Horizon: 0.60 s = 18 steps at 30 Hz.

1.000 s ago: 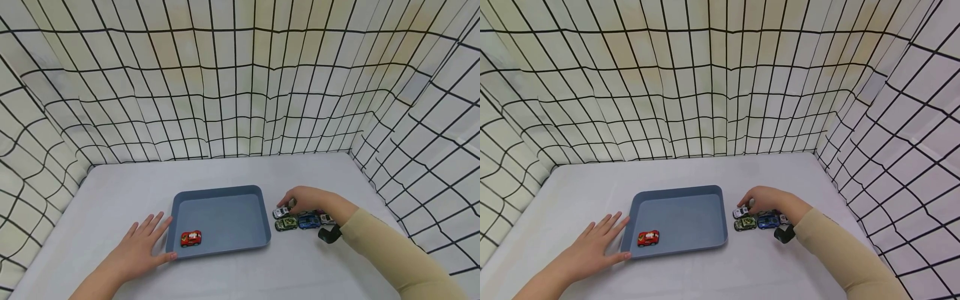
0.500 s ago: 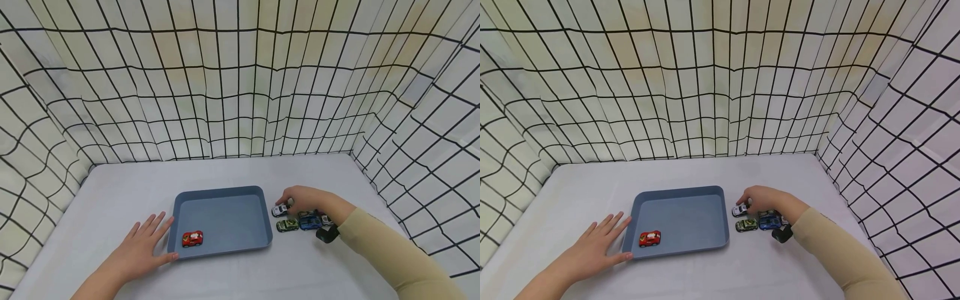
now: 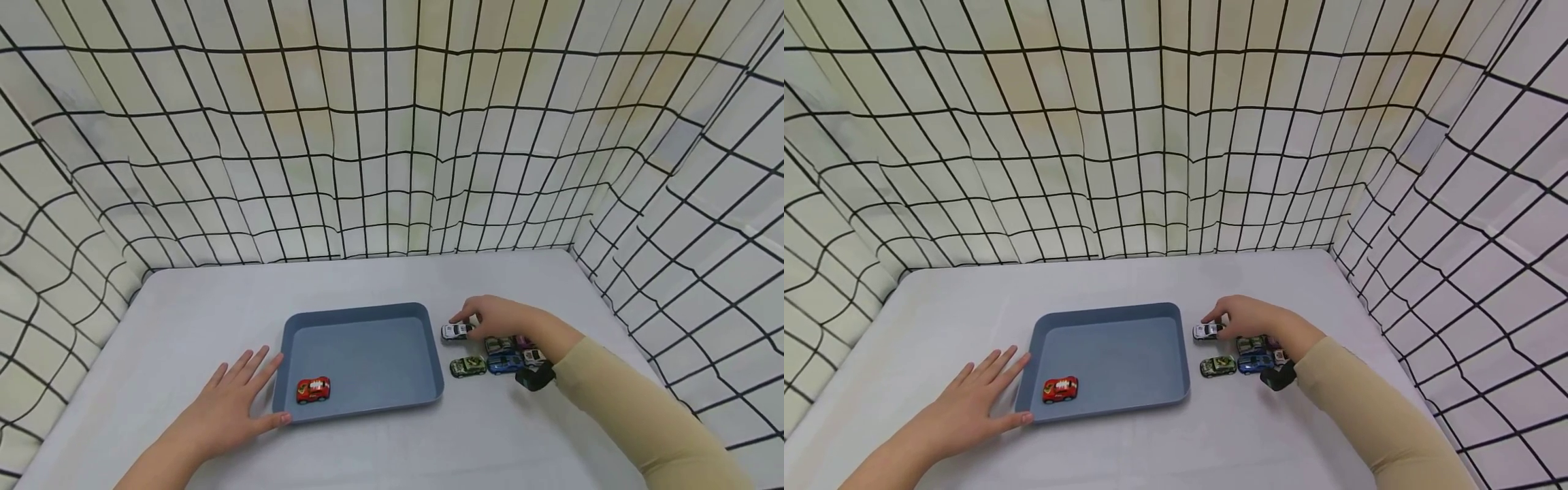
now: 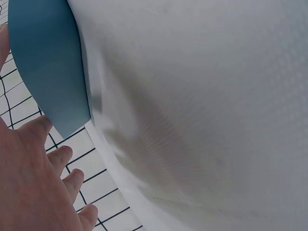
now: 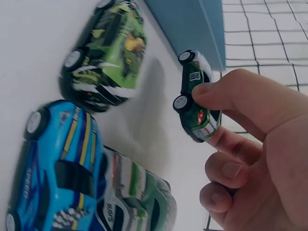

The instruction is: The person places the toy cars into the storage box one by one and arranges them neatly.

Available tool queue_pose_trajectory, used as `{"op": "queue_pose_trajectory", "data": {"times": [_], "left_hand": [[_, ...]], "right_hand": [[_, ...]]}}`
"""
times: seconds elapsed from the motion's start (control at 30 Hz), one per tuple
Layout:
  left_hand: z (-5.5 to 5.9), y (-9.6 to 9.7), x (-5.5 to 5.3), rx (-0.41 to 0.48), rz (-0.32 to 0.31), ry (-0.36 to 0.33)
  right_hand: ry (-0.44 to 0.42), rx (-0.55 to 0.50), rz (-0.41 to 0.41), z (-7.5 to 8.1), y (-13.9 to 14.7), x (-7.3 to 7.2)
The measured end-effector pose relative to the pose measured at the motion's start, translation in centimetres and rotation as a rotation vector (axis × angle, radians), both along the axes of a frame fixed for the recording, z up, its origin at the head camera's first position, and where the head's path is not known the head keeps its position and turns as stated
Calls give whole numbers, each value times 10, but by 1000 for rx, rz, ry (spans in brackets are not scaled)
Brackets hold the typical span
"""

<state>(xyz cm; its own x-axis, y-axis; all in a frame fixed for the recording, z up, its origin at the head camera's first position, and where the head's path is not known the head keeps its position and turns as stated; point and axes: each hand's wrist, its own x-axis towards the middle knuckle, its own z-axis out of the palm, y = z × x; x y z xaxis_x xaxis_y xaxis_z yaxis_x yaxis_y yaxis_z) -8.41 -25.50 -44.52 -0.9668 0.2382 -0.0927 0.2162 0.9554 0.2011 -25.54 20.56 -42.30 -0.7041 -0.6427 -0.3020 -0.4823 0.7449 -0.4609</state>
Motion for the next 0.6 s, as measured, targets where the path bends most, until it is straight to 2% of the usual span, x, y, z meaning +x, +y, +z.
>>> {"op": "queue_pose_trajectory", "data": {"times": [0.13, 0.3, 0.6], "left_hand": [[2, 1, 0, -2, 3, 1], [2, 2, 0, 3, 0, -5], [-2, 1, -1, 1, 9, -10]], "right_hand": [[-4, -58, -24, 5, 5, -3], [-39, -108, -93, 7, 9, -4], [-119, -191, -153, 16, 3, 1]]}}
